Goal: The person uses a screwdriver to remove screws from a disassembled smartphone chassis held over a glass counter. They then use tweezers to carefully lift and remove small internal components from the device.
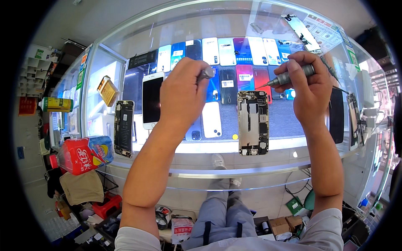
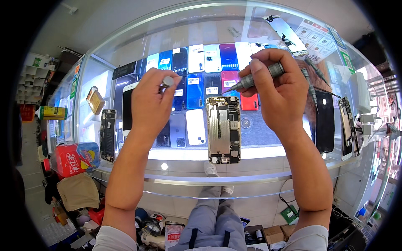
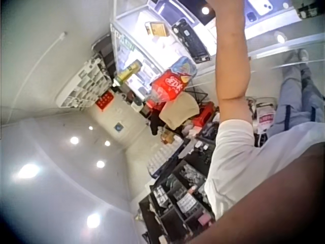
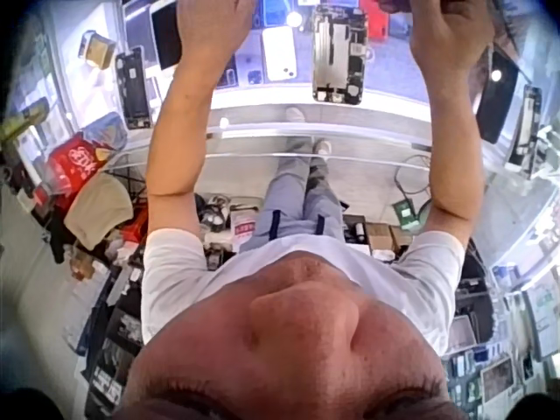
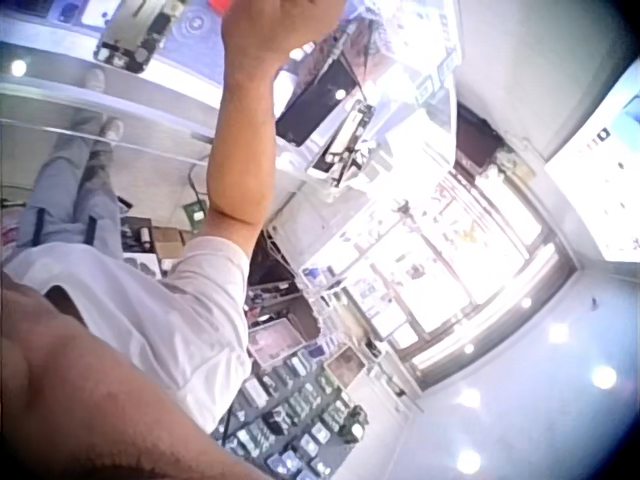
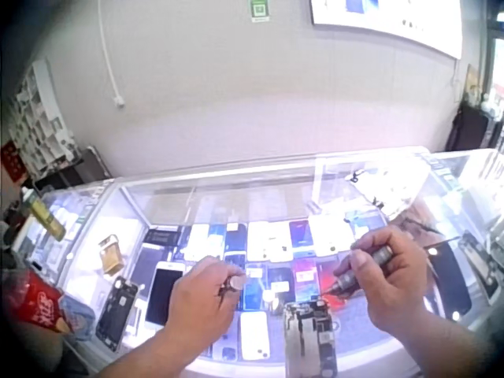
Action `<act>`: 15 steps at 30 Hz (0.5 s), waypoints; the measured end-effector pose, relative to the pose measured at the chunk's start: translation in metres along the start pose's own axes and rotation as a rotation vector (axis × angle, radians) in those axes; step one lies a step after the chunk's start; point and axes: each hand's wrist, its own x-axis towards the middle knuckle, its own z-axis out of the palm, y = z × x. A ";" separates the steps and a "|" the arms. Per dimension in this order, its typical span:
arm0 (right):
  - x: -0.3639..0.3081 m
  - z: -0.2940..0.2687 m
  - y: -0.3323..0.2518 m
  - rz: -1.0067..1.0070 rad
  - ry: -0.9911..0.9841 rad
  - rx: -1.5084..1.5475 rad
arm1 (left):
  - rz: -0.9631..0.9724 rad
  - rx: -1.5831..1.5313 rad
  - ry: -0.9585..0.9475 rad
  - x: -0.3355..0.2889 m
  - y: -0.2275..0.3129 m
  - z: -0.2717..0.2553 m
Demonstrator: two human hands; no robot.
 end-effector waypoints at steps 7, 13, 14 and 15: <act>0.002 -0.003 -0.001 -0.008 0.021 0.022 | 0.022 0.076 -0.120 0.002 0.007 0.011; 0.001 -0.010 -0.004 -0.006 -0.010 -0.021 | 0.020 0.053 -0.098 -0.001 0.006 0.015; 0.001 -0.012 -0.004 -0.035 -0.045 -0.029 | 0.022 0.063 -0.104 -0.003 0.007 0.013; 0.003 -0.016 -0.004 -0.065 -0.079 -0.042 | 0.027 0.068 -0.109 -0.003 0.009 0.013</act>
